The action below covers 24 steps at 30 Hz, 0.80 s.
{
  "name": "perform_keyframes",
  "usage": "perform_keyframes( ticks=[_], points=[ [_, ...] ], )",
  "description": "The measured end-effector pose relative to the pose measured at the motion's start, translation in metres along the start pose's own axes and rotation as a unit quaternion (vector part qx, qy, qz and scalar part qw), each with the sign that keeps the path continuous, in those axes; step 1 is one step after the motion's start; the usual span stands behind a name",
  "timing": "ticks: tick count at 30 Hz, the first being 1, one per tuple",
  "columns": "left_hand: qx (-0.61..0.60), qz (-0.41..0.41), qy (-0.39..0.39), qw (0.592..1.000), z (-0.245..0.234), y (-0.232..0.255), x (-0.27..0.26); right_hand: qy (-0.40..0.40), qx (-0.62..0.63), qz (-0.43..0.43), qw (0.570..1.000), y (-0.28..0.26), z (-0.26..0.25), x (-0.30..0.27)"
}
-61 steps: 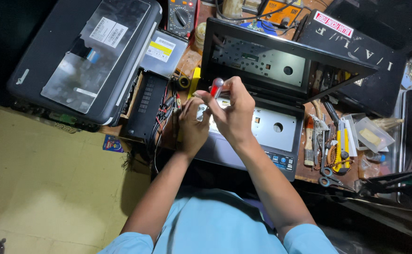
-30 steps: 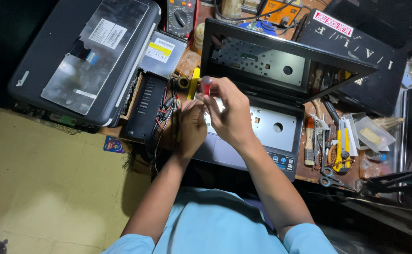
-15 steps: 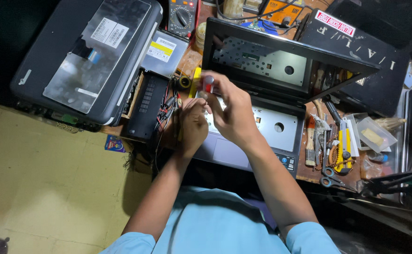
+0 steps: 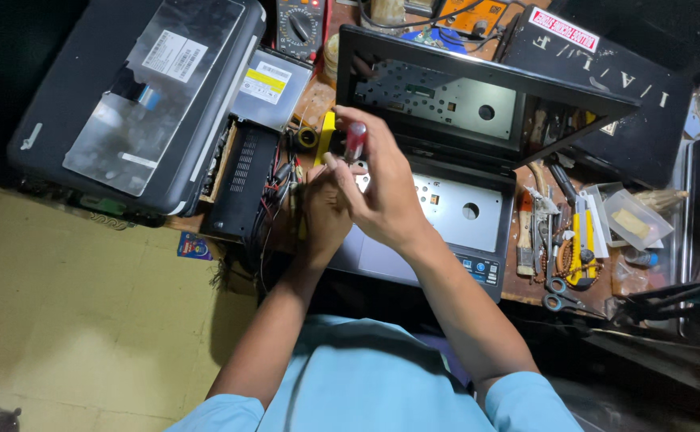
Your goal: The person is repairing a laptop by removing screws from the back panel using a screwdriver. They carefully unscrew multiple screws and place them aside, then remove the back panel to access the internal components.
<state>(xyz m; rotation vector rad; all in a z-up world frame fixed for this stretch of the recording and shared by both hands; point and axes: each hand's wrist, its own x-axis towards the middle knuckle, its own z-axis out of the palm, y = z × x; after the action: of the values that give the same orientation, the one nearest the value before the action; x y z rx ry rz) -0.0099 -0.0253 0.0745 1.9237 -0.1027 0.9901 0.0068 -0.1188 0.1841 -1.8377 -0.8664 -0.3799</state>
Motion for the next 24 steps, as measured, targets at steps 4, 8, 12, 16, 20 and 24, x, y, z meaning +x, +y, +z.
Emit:
perform_keyframes(
  ticks=[4,8,12,16,20,24],
  points=[
    [0.001,0.045,-0.016,0.999,0.009,-0.052,-0.025,0.016,-0.014,0.03,0.999,0.011,0.008,-0.007],
    [0.035,-0.013,-0.038,0.999,-0.001,-0.025,-0.016,0.13,-0.064,0.046,0.988,0.028,0.017,-0.013],
    [0.029,-0.009,-0.044,0.999,-0.014,0.005,0.005,0.142,-0.076,0.044,0.986,0.03,0.019,-0.013],
    [-0.045,-0.031,-0.033,0.998,0.007,-0.014,-0.011,0.032,0.006,0.047,0.998,-0.002,0.007,-0.004],
    [-0.05,-0.038,-0.024,0.998,0.003,-0.004,-0.003,0.059,-0.013,0.026,0.998,0.02,0.016,-0.015],
    [0.029,-0.007,-0.066,0.997,-0.01,-0.011,-0.003,0.119,-0.039,0.048,0.991,0.03,0.016,-0.014]
  ],
)
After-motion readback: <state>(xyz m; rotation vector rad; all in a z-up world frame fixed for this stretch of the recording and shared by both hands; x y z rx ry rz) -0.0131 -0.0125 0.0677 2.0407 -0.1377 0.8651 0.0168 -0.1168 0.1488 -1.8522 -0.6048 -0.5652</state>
